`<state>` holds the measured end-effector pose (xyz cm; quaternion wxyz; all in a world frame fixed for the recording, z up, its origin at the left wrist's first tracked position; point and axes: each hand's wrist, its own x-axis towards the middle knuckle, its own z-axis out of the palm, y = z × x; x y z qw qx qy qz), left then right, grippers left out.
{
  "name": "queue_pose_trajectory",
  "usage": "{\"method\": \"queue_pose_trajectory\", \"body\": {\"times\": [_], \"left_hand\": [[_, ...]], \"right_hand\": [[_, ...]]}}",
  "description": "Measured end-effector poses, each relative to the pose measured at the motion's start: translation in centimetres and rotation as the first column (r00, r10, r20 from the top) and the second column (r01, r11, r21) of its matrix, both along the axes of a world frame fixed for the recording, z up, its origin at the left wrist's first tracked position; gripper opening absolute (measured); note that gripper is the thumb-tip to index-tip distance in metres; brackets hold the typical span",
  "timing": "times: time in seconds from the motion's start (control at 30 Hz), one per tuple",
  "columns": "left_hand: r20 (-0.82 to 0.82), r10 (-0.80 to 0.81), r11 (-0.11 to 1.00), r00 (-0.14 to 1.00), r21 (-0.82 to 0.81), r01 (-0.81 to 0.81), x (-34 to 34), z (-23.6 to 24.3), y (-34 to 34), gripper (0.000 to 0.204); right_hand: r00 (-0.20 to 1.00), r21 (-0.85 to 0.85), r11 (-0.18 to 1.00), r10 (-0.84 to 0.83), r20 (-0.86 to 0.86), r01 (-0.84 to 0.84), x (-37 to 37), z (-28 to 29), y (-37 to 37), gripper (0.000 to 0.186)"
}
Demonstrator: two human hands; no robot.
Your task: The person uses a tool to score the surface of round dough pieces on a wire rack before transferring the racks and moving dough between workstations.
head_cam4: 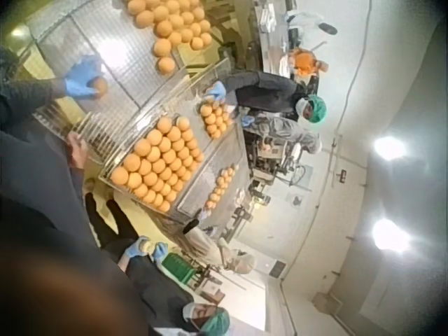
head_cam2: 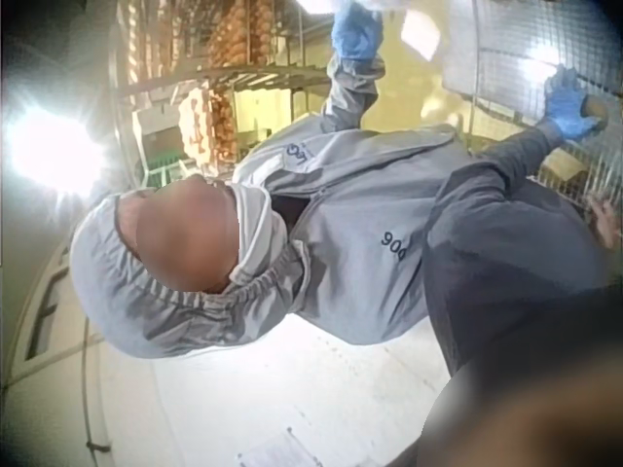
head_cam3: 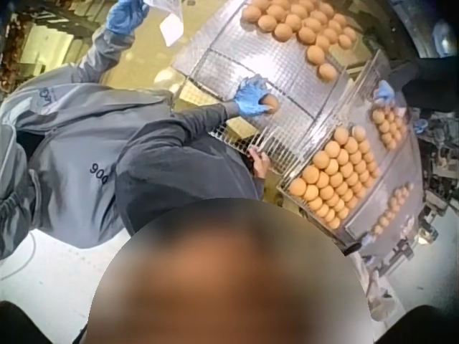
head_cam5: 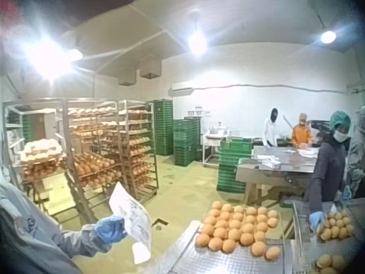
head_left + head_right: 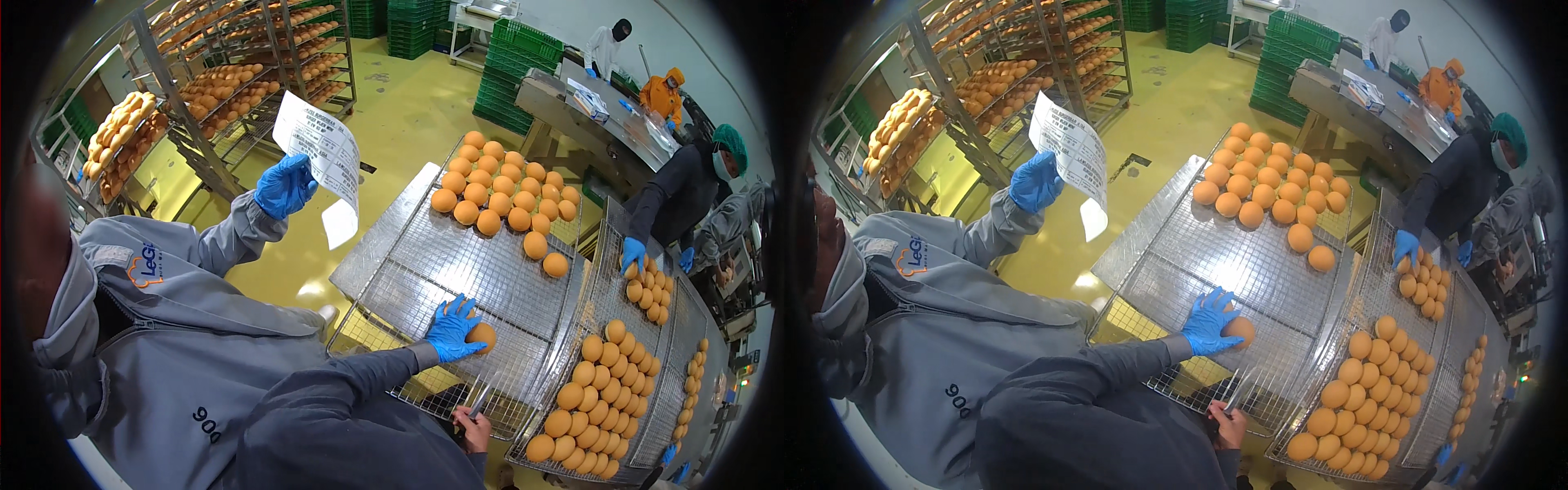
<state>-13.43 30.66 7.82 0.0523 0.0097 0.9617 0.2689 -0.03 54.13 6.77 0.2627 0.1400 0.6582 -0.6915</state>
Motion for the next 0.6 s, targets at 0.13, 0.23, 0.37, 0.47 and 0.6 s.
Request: {"method": "queue_pose_trajectory", "body": {"times": [0.13, 0.23, 0.37, 0.47, 0.6], "left_hand": [[-0.039, 0.002, 1.000, 0.999, 0.007, -0.002, 0.12, -0.41, -0.04, 0.077], [-0.061, 0.003, 1.000, 0.998, 0.002, -0.003, 0.14, -0.64, -0.02, 0.076], [-0.064, 0.001, 1.000, 0.998, -0.005, -0.002, 0.11, -0.61, -0.01, 0.077], [-0.020, -0.013, 1.000, 1.000, 0.007, 0.013, 0.15, -0.10, -0.28, 0.079], [-0.057, -0.023, 1.000, 0.998, 0.011, 0.023, 0.13, -0.46, -0.29, 0.078]], "right_hand": [[0.999, -0.027, 0.999, 0.035, -0.005, -0.035, 0.25, 0.08, 0.22, 0.018], [0.998, -0.008, 1.000, 0.007, 0.063, -0.007, 0.35, 0.31, 0.36, 0.016], [0.997, -0.007, 1.000, -0.014, 0.081, 0.015, 0.40, 0.92, 0.42, 0.014], [0.997, -0.024, 0.999, -0.033, 0.069, 0.035, 0.60, 0.77, 0.42, 0.014], [0.994, -0.047, 0.996, -0.072, 0.084, 0.076, 0.89, 0.72, 0.24, 0.018]]}}
